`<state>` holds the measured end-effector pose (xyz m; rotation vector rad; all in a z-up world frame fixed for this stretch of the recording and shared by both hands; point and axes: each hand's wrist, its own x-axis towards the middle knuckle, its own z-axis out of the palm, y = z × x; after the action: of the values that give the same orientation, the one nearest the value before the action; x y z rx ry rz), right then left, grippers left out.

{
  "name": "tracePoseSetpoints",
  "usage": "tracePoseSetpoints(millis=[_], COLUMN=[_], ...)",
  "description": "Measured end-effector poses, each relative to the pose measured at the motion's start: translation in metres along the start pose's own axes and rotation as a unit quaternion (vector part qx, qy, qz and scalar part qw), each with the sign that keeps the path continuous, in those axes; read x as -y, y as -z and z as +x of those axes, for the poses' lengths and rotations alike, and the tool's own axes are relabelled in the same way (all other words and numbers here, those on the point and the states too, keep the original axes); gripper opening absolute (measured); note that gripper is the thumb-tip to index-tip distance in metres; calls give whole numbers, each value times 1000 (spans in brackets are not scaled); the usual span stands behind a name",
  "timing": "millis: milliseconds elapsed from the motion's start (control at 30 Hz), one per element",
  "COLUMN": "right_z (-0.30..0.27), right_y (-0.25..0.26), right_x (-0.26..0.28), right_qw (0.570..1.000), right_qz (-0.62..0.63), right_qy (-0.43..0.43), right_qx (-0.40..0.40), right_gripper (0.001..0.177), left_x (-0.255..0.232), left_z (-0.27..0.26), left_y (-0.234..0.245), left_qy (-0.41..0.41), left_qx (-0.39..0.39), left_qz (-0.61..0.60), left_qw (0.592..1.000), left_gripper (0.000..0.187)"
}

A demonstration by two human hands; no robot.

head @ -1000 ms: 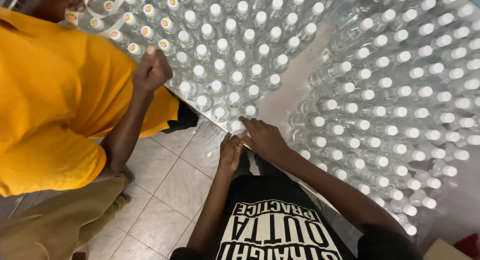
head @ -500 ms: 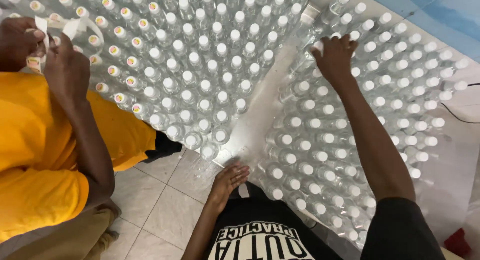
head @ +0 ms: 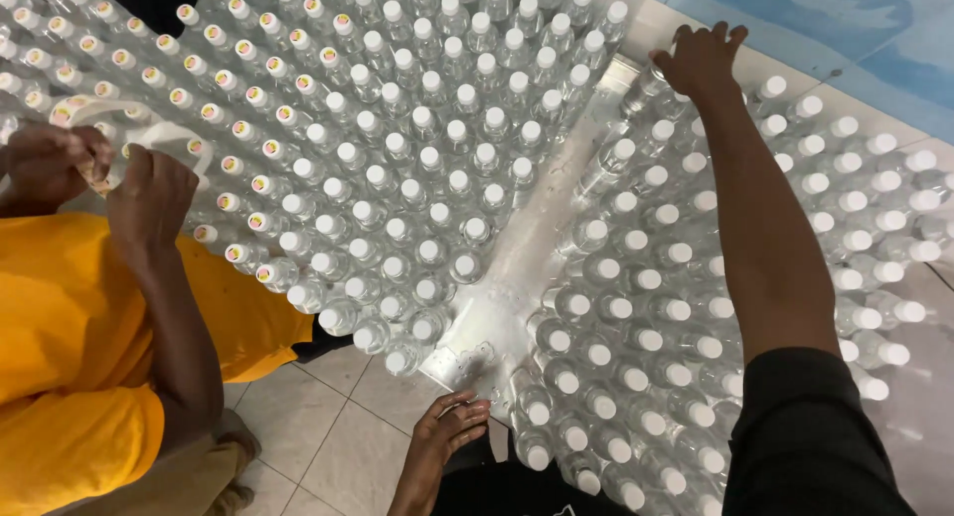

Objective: Applying adhesive labels to the caps of plastic water bottles arranged on a table

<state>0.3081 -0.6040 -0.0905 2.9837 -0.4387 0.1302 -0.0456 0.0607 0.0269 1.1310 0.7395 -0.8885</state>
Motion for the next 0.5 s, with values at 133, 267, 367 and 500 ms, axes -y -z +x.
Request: tracePoseSetpoints(millis=[133,267,367,500], right_z=[-9,-40,-71,-147], right_y=[15,52,111,236], right_x=[34,49,52,78], right_qw=[998,993,982,959], right_qz=[58,112,172,273], right_qy=[-7,23,40,46], right_qx=[15,-41,-75,-54], right_gripper=[58,42,40,33], left_x=[-14,-15,-50,-91], left_z=[-18,-11,-36,-41], left_y=[-25,-47,-82,-108], left_qy=[-33,-153,-153,-361], left_qx=[4,106,121,182], left_qz=[50,80,190,358], left_qw=[998,979,962,842], left_gripper=[40,35,41,37])
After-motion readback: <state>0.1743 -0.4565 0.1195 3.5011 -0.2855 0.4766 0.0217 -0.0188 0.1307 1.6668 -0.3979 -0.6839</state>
